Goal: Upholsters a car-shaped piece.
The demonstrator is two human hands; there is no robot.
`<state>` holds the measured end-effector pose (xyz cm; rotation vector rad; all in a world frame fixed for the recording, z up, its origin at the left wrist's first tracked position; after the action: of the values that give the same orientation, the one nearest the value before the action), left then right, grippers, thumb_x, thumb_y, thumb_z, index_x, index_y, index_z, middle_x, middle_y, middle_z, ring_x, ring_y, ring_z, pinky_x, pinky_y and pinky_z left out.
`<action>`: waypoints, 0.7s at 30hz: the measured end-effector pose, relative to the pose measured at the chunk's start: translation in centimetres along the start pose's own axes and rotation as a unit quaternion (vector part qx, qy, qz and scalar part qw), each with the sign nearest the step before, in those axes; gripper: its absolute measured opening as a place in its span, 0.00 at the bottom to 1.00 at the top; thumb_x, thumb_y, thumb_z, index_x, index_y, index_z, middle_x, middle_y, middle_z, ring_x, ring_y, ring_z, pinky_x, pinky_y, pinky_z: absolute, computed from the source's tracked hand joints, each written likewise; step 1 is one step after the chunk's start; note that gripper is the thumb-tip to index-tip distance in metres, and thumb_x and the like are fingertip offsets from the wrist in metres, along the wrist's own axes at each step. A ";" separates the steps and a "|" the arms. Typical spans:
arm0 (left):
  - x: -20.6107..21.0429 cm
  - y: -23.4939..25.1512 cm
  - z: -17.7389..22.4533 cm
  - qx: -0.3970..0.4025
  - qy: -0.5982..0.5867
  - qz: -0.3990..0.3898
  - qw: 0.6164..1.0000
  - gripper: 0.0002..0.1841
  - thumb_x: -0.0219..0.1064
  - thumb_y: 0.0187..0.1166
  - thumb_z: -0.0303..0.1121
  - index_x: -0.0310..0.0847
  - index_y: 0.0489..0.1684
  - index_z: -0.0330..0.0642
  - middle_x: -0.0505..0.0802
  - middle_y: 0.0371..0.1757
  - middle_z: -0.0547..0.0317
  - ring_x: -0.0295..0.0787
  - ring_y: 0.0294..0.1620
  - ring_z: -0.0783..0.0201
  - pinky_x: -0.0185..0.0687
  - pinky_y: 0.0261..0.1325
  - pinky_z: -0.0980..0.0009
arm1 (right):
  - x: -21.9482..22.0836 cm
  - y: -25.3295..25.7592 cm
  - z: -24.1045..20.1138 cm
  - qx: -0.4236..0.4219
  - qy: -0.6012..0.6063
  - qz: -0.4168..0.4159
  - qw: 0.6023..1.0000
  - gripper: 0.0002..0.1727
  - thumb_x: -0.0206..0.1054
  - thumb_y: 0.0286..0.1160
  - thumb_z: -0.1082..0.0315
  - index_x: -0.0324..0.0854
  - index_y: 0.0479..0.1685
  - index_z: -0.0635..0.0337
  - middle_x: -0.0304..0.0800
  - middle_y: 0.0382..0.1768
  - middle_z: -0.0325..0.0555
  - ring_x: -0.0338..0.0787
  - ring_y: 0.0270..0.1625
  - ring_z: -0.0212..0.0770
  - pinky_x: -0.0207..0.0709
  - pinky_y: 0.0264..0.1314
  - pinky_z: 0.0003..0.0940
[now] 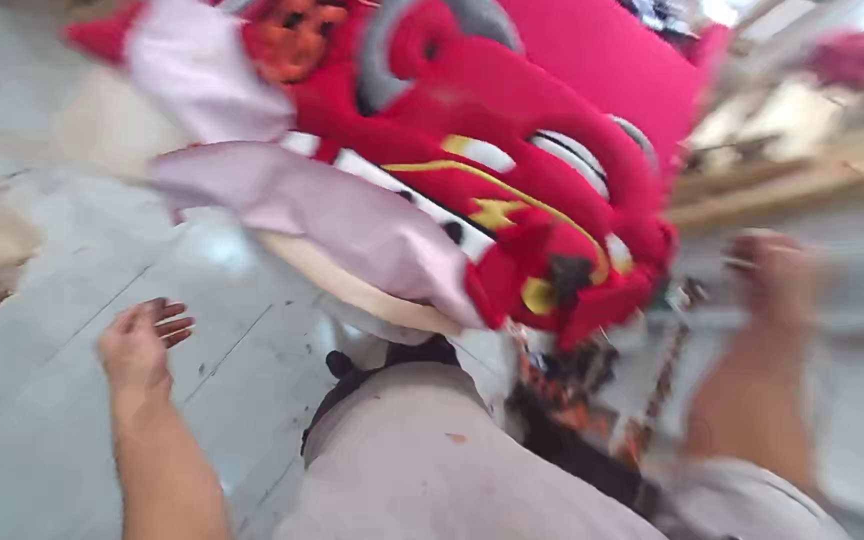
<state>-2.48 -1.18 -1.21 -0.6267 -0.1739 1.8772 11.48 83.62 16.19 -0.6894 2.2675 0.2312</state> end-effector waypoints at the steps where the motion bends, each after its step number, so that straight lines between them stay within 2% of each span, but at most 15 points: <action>1: 2.2 0.9 1.3 0.035 -0.002 -0.037 0.999 0.21 0.49 0.93 0.43 0.74 0.70 0.36 0.93 0.51 0.57 0.94 0.38 0.67 0.92 0.41 0.67 | -0.1 -3.7 4.8 0.046 -0.004 0.037 0.998 0.25 0.63 0.83 0.49 0.79 0.68 0.59 0.88 0.51 0.48 0.88 0.44 0.36 0.84 0.50 0.40; 3: 6.1 1.3 4.0 0.080 -0.003 -0.094 0.992 0.20 0.50 0.93 0.42 0.74 0.70 0.38 0.93 0.51 0.60 0.94 0.36 0.67 0.92 0.38 0.68 | 1.9 -9.7 11.6 0.136 0.041 0.073 0.987 0.28 0.61 0.84 0.46 0.80 0.67 0.62 0.87 0.50 0.54 0.87 0.45 0.44 0.83 0.49 0.48; 4: 7.7 1.2 4.9 0.079 -0.003 -0.113 0.990 0.20 0.48 0.94 0.43 0.72 0.72 0.39 0.92 0.53 0.59 0.94 0.36 0.67 0.92 0.38 0.67 | 3.5 -11.9 13.4 0.180 0.091 0.065 0.977 0.31 0.61 0.85 0.44 0.78 0.70 0.62 0.87 0.55 0.55 0.88 0.51 0.47 0.84 0.53 0.50; 6: 10.2 0.5 6.2 0.066 0.009 -0.133 0.989 0.22 0.49 0.93 0.44 0.69 0.76 0.39 0.87 0.56 0.54 0.92 0.37 0.64 0.91 0.38 0.65 | 6.6 -14.7 13.8 0.224 0.211 0.016 0.951 0.33 0.58 0.88 0.43 0.70 0.80 0.59 0.86 0.67 0.54 0.90 0.61 0.48 0.85 0.60 0.48; 8: 11.6 -0.2 6.8 0.060 0.043 -0.140 0.987 0.23 0.51 0.92 0.46 0.69 0.77 0.41 0.82 0.53 0.54 0.87 0.35 0.65 0.88 0.37 0.64 | 8.3 -15.0 12.9 0.211 0.292 0.007 0.933 0.32 0.58 0.88 0.44 0.70 0.80 0.58 0.86 0.66 0.52 0.90 0.61 0.46 0.86 0.59 0.46; 9: 12.0 -0.6 6.9 0.061 0.060 -0.139 0.987 0.22 0.51 0.92 0.47 0.72 0.73 0.43 0.82 0.49 0.58 0.83 0.32 0.67 0.84 0.33 0.66 | 8.5 -14.3 12.5 0.204 0.310 0.021 0.928 0.32 0.60 0.87 0.46 0.71 0.79 0.60 0.85 0.65 0.53 0.89 0.59 0.47 0.86 0.58 0.46; 11: 12.6 -1.5 7.0 0.066 0.087 -0.141 0.984 0.19 0.51 0.91 0.50 0.78 0.58 0.46 0.83 0.35 0.66 0.79 0.23 0.72 0.78 0.26 0.70 | 8.6 -12.6 12.6 0.216 0.331 0.040 0.918 0.32 0.63 0.84 0.45 0.73 0.78 0.58 0.85 0.65 0.50 0.88 0.59 0.45 0.83 0.59 0.45; 13: 13.6 -2.9 7.0 0.066 0.107 -0.157 0.980 0.23 0.50 0.91 0.51 0.79 0.55 0.40 0.84 0.32 0.62 0.81 0.23 0.68 0.81 0.27 0.64 | 8.6 -10.7 12.5 0.233 0.325 0.024 0.916 0.32 0.66 0.80 0.42 0.77 0.75 0.55 0.88 0.64 0.48 0.88 0.62 0.44 0.82 0.62 0.47; 15: 14.4 -4.1 7.2 0.061 0.112 -0.161 0.979 0.25 0.50 0.92 0.51 0.77 0.61 0.34 0.87 0.36 0.54 0.87 0.27 0.63 0.88 0.33 0.58 | 9.4 -9.0 12.8 0.233 0.312 0.002 0.921 0.33 0.68 0.77 0.42 0.77 0.74 0.56 0.89 0.62 0.50 0.89 0.63 0.47 0.84 0.63 0.50; 18: 15.2 -5.6 7.2 0.046 0.066 -0.159 0.984 0.25 0.54 0.91 0.47 0.69 0.71 0.32 0.88 0.43 0.50 0.91 0.32 0.62 0.92 0.37 0.60 | 10.4 -7.7 13.8 0.256 0.307 0.001 0.917 0.32 0.69 0.76 0.44 0.78 0.72 0.56 0.89 0.60 0.53 0.90 0.61 0.50 0.85 0.60 0.52; 20: 15.7 -7.4 7.5 0.007 -0.032 -0.161 0.986 0.23 0.55 0.90 0.43 0.65 0.75 0.36 0.86 0.51 0.49 0.90 0.41 0.60 0.91 0.44 0.59 | 10.2 -7.2 13.9 0.268 0.319 0.007 0.909 0.31 0.69 0.76 0.45 0.78 0.72 0.55 0.89 0.61 0.53 0.90 0.60 0.50 0.85 0.58 0.52; 21: 15.9 -8.5 7.9 -0.025 -0.092 -0.160 0.983 0.23 0.55 0.90 0.42 0.64 0.77 0.39 0.84 0.59 0.49 0.89 0.51 0.58 0.89 0.52 0.58 | 9.9 -6.8 13.7 0.261 0.334 0.015 0.906 0.30 0.68 0.77 0.46 0.78 0.72 0.56 0.89 0.60 0.52 0.90 0.60 0.50 0.85 0.58 0.52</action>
<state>-3.54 17.87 3.57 -0.4292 -0.4177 1.6201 17.77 78.80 -0.26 -0.4803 2.7994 -0.6847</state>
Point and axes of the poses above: each hand's wrist, its own y-axis towards the middle knuckle, its own x-axis out of the palm, z = x × y, the point moved 3 cm from there along y, towards the middle knuckle
